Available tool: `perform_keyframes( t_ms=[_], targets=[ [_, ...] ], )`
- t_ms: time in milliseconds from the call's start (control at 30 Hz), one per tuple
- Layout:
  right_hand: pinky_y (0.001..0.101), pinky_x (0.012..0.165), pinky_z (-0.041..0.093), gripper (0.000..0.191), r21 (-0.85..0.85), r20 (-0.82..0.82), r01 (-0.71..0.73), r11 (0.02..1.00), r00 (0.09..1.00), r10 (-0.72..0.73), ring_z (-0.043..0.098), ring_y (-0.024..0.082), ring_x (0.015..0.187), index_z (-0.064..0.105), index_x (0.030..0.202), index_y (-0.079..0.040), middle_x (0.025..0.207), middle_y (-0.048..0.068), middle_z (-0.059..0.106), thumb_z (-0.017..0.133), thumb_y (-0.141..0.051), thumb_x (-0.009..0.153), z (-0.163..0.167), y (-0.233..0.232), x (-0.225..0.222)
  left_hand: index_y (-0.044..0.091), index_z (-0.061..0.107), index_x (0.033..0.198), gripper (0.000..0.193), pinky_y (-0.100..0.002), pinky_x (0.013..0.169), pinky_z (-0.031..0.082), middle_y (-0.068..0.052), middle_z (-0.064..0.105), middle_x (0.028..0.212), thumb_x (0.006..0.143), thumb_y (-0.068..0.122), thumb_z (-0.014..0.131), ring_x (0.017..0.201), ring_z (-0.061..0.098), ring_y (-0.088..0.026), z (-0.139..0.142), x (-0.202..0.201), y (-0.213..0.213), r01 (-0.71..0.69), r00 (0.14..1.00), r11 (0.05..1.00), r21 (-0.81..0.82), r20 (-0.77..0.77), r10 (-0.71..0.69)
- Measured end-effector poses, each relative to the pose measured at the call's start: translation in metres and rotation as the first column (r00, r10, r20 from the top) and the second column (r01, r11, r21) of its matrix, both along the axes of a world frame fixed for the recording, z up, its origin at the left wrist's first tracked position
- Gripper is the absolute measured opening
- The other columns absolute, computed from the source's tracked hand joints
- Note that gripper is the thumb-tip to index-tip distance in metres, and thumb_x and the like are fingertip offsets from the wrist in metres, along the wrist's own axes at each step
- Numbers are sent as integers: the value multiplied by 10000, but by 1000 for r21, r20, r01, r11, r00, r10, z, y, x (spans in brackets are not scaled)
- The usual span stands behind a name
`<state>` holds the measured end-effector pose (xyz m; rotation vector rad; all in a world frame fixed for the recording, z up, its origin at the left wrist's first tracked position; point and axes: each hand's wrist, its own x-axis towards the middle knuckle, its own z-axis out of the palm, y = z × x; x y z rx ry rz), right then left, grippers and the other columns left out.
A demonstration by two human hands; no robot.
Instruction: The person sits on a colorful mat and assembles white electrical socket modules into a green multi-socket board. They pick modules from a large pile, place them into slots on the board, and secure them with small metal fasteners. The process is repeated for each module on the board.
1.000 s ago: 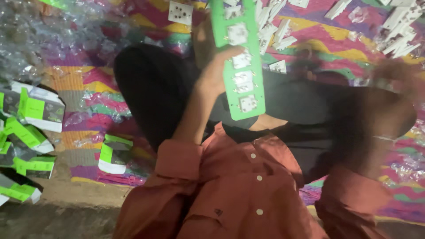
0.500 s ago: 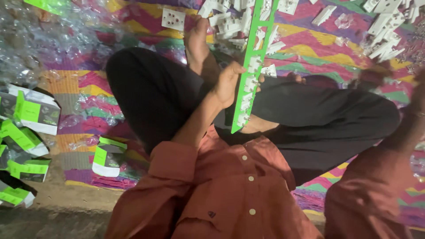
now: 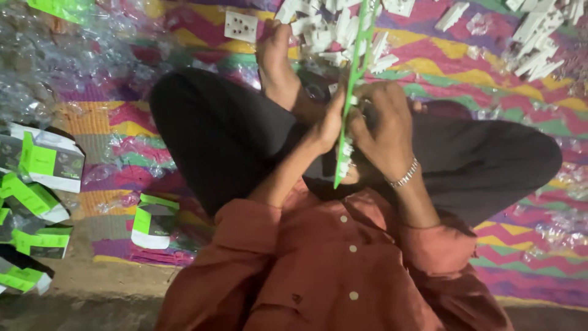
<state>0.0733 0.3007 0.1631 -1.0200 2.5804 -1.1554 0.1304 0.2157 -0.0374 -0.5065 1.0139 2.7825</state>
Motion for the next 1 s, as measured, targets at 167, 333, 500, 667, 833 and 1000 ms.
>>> perform_keyframes(
  t_ms=[167, 333, 500, 667, 833, 1000],
  targets=[
    [427, 876, 477, 192, 72, 7, 61, 996, 998, -61, 600, 337, 975, 629, 1081, -4, 1017, 147, 593, 716, -22, 911, -7, 10, -1, 126, 88, 1691, 740, -426, 1292, 237, -80, 121, 1744, 1122, 535, 325, 1549, 298, -254, 11, -1, 13, -76, 971, 996, -55, -229, 61],
    [341, 768, 490, 188, -44, 163, 84, 996, 984, -76, 599, 222, 851, 628, 1031, 2, 972, 109, 576, 705, 28, 861, -17, 13, -4, 56, 90, 1697, 747, -403, 1361, 88, -100, 87, 1779, 1152, 527, 290, 1665, 47, -228, 30, -9, 5, -136, 959, 962, -237, -275, 68],
    [269, 796, 504, 179, -158, 336, 118, 980, 940, -59, 591, 137, 896, 616, 1019, 13, 1019, 60, 571, 671, 71, 859, -21, 17, -6, 46, 98, 1697, 755, -405, 1367, 68, -109, 86, 1786, 1156, 546, 262, 1673, 32, -234, 36, -8, 4, -105, 968, 974, -200, -245, 54],
    [240, 794, 490, 98, -278, 479, 221, 935, 875, -65, 565, 80, 936, 653, 1028, 7, 1045, 12, 572, 700, 64, 964, -35, 23, -5, 68, 45, 1698, 795, -437, 1320, 123, -99, 76, 1768, 1125, 545, 321, 1640, 99, -244, 30, -10, 5, -103, 963, 981, -162, -262, 58],
    [219, 806, 483, 121, -386, 651, 457, 802, 751, -114, 571, 51, 893, 591, 1076, -30, 983, -15, 613, 666, 39, 1013, -56, 14, 13, 65, 38, 1689, 788, -468, 1313, 154, -100, 64, 1763, 1115, 503, 353, 1637, 60, -248, 25, -7, 2, -115, 967, 977, -178, -246, 69],
    [218, 786, 473, 120, -375, 708, 515, 771, 696, -120, 551, 52, 873, 597, 1068, -38, 985, -13, 597, 617, 51, 991, -62, 14, 23, 44, 74, 1689, 708, -420, 1360, 33, -114, 51, 1784, 1162, 475, 268, 1667, -15, -238, 30, -2, -2, -116, 977, 955, -272, -206, 60]
  ],
)
